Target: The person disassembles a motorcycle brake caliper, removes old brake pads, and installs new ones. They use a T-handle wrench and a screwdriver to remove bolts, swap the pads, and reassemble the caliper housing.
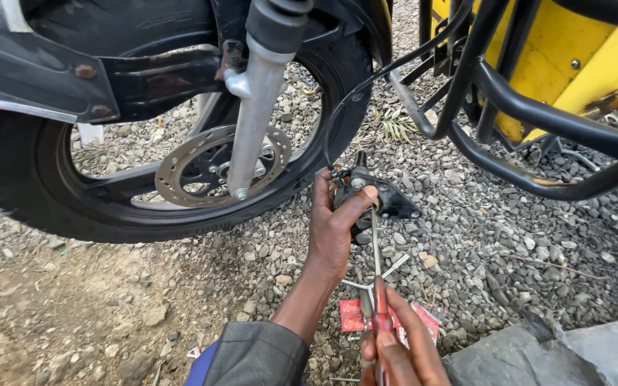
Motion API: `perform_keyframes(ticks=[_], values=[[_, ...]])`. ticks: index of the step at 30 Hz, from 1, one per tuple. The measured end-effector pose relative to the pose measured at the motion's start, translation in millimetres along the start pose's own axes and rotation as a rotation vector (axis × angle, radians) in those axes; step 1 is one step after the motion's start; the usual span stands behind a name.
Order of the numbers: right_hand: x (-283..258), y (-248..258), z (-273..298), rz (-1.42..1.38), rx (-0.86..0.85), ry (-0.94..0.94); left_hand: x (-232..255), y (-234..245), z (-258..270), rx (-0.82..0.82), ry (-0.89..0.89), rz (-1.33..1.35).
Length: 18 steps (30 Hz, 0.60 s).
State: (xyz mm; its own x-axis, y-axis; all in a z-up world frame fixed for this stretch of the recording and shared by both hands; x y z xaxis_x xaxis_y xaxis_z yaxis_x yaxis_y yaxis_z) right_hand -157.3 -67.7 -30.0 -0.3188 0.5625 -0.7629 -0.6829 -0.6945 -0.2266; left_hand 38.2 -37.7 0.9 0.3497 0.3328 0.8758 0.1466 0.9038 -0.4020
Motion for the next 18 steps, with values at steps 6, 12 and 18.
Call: perform_keyframes(ticks=[6,12,18], values=[[10,2,-14,-0.226,-0.102,-0.01,4,8,5,0.056,-0.012,-0.093],[11,12,-17,-0.164,-0.045,-0.025,17,3,15,-0.049,0.134,-0.48],[17,26,-19,-0.088,-0.027,-0.1,17,-6,24,-0.062,0.027,-0.764]])
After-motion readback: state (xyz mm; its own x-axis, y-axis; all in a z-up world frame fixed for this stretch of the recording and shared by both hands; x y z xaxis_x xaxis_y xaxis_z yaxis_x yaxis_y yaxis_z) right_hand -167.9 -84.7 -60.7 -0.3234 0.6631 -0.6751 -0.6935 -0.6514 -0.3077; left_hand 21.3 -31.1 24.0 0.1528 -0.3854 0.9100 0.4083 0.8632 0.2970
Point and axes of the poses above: each hand's wrist, its own z-axis away from the middle knuckle, its own y-axis out of the back of the hand, x = y × z, the point moved 4 cm from there along -z, towards the middle knuckle, and after that the axes turned 5 degrees about z, right-handed, at the moved point
